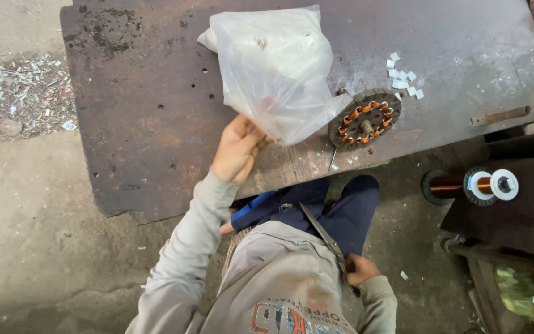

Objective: The person cuts small white rectangular pieces from a plastic sheet using scissors and inserts them into the slots of a copper-wound motor stator. The person repeats this process for multiple slots, placing the stator on a metal workbench.

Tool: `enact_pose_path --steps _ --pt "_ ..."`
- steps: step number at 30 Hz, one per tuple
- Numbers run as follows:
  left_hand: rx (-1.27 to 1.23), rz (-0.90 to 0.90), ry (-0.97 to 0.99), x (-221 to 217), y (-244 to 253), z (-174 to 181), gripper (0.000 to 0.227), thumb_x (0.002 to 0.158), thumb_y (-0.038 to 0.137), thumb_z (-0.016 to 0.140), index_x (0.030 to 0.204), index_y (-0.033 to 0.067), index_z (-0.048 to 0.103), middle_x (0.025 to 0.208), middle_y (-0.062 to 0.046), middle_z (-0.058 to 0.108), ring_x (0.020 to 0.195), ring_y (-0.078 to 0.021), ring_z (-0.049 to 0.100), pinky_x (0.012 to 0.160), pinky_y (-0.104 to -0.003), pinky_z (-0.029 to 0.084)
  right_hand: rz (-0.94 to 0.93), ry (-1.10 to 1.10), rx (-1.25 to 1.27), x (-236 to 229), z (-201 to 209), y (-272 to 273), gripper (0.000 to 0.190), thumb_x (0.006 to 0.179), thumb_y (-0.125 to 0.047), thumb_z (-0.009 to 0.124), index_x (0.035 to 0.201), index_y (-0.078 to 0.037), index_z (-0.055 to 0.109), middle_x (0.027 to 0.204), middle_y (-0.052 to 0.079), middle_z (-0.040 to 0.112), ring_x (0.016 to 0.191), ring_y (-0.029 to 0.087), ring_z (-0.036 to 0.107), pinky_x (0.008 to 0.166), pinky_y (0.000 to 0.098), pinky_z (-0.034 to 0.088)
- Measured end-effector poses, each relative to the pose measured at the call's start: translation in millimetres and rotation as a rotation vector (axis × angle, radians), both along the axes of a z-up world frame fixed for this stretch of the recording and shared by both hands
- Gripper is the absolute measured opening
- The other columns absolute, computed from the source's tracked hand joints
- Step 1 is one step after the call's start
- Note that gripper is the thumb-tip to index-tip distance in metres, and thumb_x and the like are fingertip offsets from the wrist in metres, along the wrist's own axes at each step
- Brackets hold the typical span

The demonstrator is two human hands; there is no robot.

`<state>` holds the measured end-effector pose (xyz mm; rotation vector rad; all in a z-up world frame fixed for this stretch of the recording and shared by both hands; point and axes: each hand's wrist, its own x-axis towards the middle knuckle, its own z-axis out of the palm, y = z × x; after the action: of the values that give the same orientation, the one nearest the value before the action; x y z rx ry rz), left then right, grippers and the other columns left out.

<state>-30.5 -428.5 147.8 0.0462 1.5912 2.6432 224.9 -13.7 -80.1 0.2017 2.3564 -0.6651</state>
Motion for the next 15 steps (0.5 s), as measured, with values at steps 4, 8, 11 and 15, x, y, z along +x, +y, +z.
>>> enact_pose_path --steps 4,8,11,15 --pt "-1.048 0.460 0.698 -20.3 8.5 34.4 0.037 0.100 -0.010 0.056 0.134 0.0035 0.056 0.134 -0.019 0.064 0.116 -0.0319 0.068 0.101 -0.042 0.059 0.010 0.105 0.028 -4.7 -9.6 -4.7 0.025 0.061 -0.016 0.071 0.084 -0.010 0.067 0.079 0.017 0.072 0.079 0.037 0.071 0.070 0.0446 0.055" --pt "-0.287 -0.049 -0.005 -51.6 -8.8 67.3 0.057 0.101 -0.002 0.045 0.152 0.0171 0.031 0.119 -0.015 0.067 0.078 -0.0230 0.075 0.063 -0.036 0.066 -0.032 0.111 0.043 9.2 -9.4 -9.6 0.024 0.061 -0.016 0.070 0.084 -0.010 0.065 0.079 0.018 0.071 0.080 0.038 0.069 0.071 0.0468 0.053" --pt "-0.231 0.278 0.366 -37.9 -18.2 72.2 0.040 0.100 -0.007 0.058 0.137 0.0047 0.050 0.125 -0.016 0.069 0.082 -0.0228 0.074 0.057 -0.029 0.060 -0.131 0.188 0.015 23.6 -6.3 -9.7 0.022 0.062 -0.015 0.068 0.083 -0.009 0.062 0.078 0.018 0.070 0.078 0.039 0.068 0.069 0.0477 0.052" --pt "-0.892 0.610 0.907 -29.7 -26.2 80.9 0.034 0.092 -0.005 0.072 0.125 -0.0026 0.062 0.123 -0.015 0.068 0.103 -0.0294 0.075 0.081 -0.038 0.062 -0.223 0.166 0.006 44.3 -3.1 -8.4 0.021 0.062 -0.017 0.069 0.080 -0.010 0.062 0.076 0.016 0.071 0.075 0.037 0.070 0.067 0.0464 0.053"
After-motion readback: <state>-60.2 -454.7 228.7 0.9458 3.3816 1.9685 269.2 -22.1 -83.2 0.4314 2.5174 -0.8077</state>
